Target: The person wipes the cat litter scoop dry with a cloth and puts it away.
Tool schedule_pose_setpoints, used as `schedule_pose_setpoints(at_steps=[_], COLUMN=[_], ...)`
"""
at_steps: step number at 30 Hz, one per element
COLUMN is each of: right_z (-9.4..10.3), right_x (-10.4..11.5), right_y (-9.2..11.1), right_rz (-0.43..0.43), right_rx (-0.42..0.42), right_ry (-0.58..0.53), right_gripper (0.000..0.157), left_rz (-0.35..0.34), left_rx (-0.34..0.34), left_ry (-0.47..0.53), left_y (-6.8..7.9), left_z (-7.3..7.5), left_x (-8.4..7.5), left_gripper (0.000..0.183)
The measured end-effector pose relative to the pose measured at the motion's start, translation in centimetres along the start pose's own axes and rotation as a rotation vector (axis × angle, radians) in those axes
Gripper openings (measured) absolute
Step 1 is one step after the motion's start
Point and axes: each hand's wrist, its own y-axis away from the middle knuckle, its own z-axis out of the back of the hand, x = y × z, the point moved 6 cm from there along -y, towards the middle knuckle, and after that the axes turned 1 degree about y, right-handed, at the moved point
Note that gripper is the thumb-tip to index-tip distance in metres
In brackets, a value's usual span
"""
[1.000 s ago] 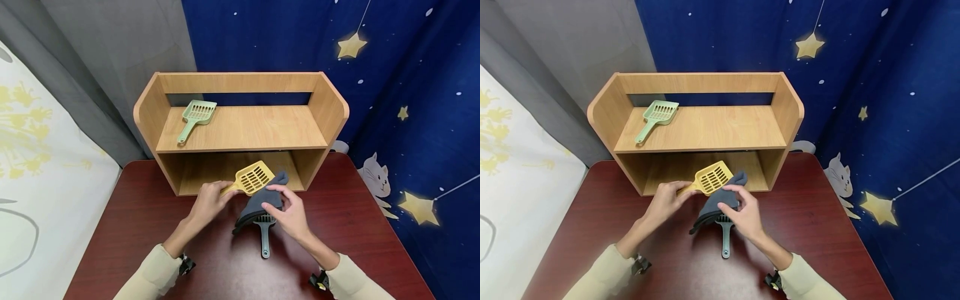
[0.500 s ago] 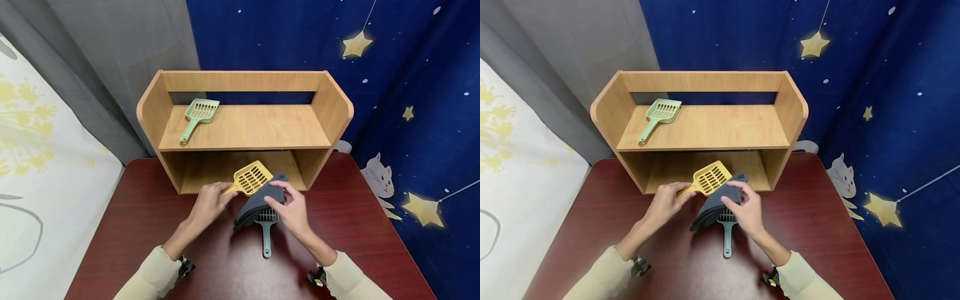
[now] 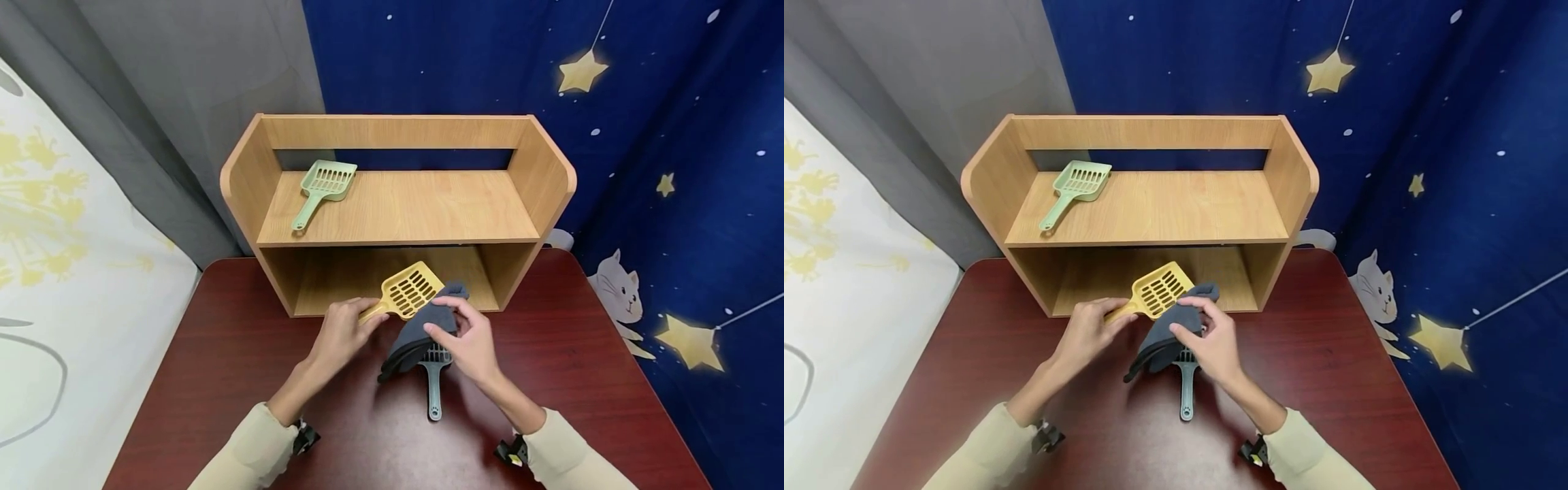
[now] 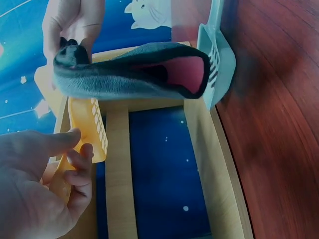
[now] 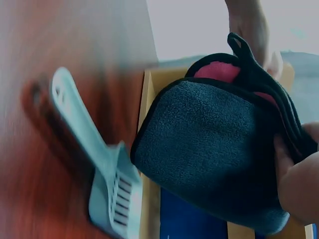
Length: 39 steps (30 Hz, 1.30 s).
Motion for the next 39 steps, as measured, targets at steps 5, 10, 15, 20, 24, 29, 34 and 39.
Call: schedule_pose_setpoints(at_steps=[5,10,15,20,24,29,34,39], right_z=[-2.6,-2.4,0.5,3.1,4.2,5.5,6.4,7.0], right_x=[0.8,0.5,-0.4,-1.2,-1.1,-0.6,-0.4,-0.5], right_y=[1.1,1.0,-0.3,-1.4,-1.7,-1.6,-1.3,-1.0], right_rz=[0.099,0.081,-0.032,-0.11,-0.145,-0.159,-0.16,-0.166], right_rx=[0.084,0.078,-0.015,-0.071,-0.085,-0.101,-0.111,-0.122], right_ry=[-0.027,-0.049,-0.017,0.02,0.018,0.01,-0.021,-0.033], right_gripper=[0.042,0.041,0.042,0.041,0.042,0.042,0.043,0.043], left_rz=[0.018,0.014,0.008,0.013,0.046,0.122,0.173,0.258], left_rx=[0.006,0.004,0.006,0.01,0.016,0.022,-0.004,-0.02], left_ry=[0.013,0.012,0.012,0.005,0.002,0.008,0.017,0.043], left_y=[-0.3,-0.1,0.5,1.0,1.4,1.9,2.3,2.4], left_z=[-0.3,-0.3,0.0,0.3,0.1,-0.2,-0.3,-0.5], left_x=[-0.3,-0.5,-0.3,0.0,0.8,2.6,4.7,7.3], left_gripper=[0.025,0.025,0.027,0.028,0.029,0.03,0.033,0.035])
